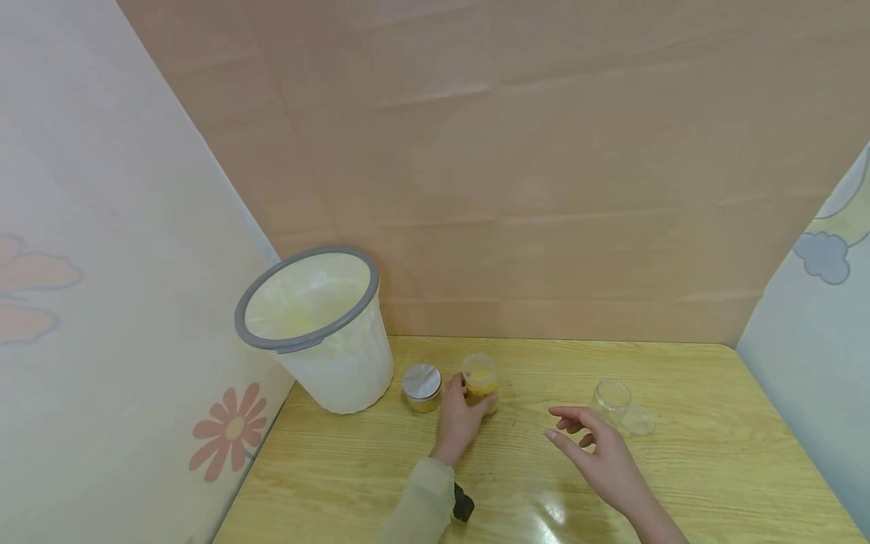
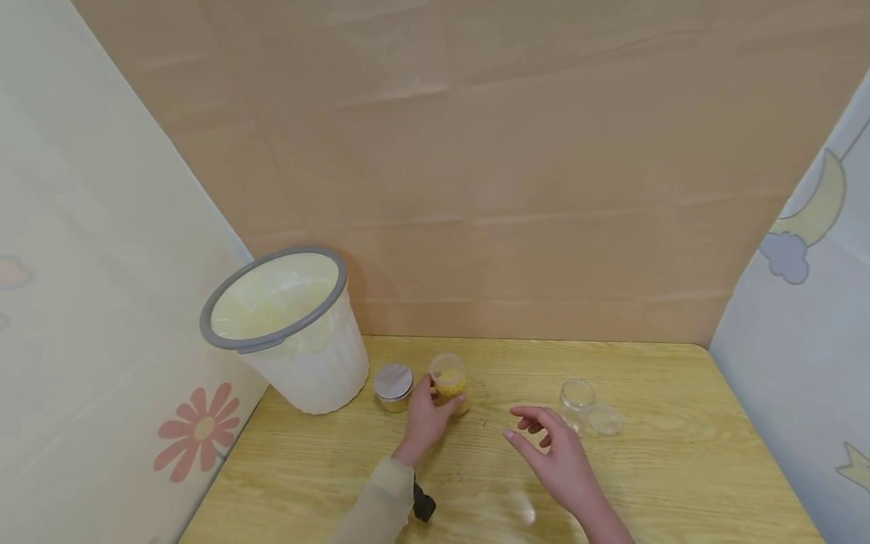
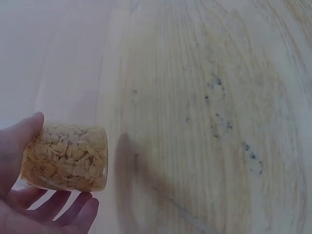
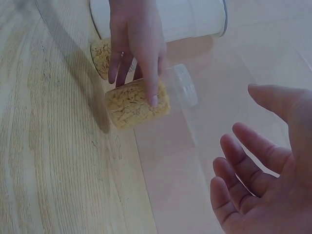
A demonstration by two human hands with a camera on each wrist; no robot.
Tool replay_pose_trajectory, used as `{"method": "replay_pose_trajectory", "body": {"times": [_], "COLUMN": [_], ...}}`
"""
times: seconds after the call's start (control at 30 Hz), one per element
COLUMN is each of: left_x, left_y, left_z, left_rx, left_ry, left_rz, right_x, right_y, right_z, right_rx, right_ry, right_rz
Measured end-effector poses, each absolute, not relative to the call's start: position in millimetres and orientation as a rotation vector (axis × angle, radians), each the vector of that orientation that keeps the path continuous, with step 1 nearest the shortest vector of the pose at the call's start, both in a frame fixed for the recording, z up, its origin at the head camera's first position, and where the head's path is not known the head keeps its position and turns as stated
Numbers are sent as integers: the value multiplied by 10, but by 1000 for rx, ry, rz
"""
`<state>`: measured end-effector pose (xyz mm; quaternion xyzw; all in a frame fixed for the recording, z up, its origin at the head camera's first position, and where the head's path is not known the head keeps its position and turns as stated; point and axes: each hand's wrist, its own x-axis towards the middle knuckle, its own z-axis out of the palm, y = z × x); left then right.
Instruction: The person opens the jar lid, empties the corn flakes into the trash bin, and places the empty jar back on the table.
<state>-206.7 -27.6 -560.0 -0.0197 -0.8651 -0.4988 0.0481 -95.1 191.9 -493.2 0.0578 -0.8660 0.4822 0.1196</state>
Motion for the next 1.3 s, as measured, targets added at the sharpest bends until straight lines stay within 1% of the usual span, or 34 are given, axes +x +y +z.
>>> {"method": "replay_pose_trajectory", "body": {"times": [0.13,0.3,0.57,0.93,1.3], "left_x": [-2017,-1954,-1789,-1547,-1329], "left_y": [-290,-280,-237,-196,-150], "left_z": [-5478,-5334,-5148,-5056,-5013], "left_rx": [-128,-231,-337,-533,-682], "left_ry": [-2626,-2609,-2543,-2447,-2430], "left_rz": [-1594,-1570,-1655,-1747,-1714], "right_x": [-951,-953,-976,-957,-923], "right_y": [1923,1918,1918,1860,1775], "right_z": [-4909,-4886,-4884,-4797,-4659], "right_rx": [174,191,221,228,259], "right_ry": [-2529,-2514,-2507,-2516,-2471], "right_rz": [1414,1407,1364,1383,1566]}}
